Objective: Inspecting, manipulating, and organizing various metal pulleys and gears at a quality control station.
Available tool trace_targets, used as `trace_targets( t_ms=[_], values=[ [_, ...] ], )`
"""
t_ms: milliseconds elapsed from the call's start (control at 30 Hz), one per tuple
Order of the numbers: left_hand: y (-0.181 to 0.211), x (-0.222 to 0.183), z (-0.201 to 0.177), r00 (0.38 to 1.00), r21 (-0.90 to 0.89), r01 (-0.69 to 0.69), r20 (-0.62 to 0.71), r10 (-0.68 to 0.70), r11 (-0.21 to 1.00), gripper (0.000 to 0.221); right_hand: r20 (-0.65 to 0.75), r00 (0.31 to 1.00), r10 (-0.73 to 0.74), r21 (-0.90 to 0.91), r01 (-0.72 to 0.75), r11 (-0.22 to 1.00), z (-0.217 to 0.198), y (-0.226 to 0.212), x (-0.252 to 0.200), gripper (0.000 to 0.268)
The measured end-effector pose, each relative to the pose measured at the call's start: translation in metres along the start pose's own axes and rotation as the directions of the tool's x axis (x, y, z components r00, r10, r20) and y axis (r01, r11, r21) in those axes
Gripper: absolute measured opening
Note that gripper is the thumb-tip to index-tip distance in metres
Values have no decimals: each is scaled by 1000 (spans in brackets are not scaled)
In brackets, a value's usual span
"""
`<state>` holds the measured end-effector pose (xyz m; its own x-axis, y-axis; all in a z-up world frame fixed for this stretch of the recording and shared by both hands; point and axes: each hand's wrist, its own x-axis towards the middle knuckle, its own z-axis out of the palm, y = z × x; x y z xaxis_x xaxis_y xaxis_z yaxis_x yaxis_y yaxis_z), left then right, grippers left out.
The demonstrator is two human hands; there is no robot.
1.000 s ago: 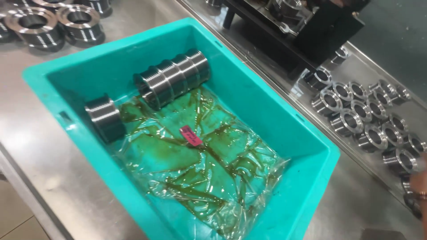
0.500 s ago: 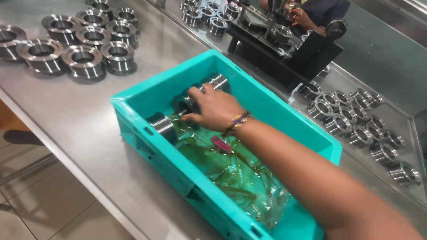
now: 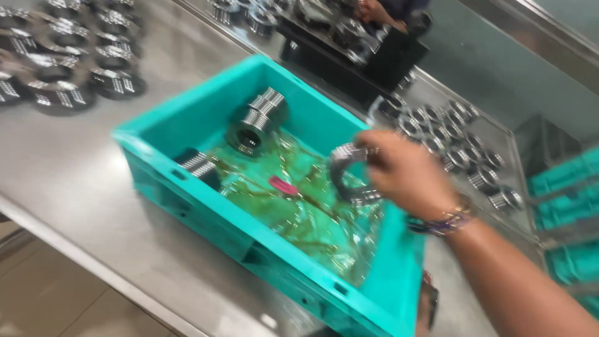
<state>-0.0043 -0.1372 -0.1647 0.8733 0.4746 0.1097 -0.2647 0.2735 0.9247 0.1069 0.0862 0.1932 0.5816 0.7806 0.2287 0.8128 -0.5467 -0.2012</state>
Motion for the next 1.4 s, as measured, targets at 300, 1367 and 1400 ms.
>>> trace_targets(
  t_ms=[300,1367,1400],
  values=[
    [171,69,-28,947,44,242,209,-245,969,55,-188,784,591,279,-535,798,-37,95,-237,37],
    [202,74,-47,934,74,199,286,-212,977,61,-48,910,411,546,-321,774,24,68,-283,83],
    [200,74,-48,934,78,200,285,-214,977,61,-47,910,412,549,-321,772,23,67,-282,83]
  ],
)
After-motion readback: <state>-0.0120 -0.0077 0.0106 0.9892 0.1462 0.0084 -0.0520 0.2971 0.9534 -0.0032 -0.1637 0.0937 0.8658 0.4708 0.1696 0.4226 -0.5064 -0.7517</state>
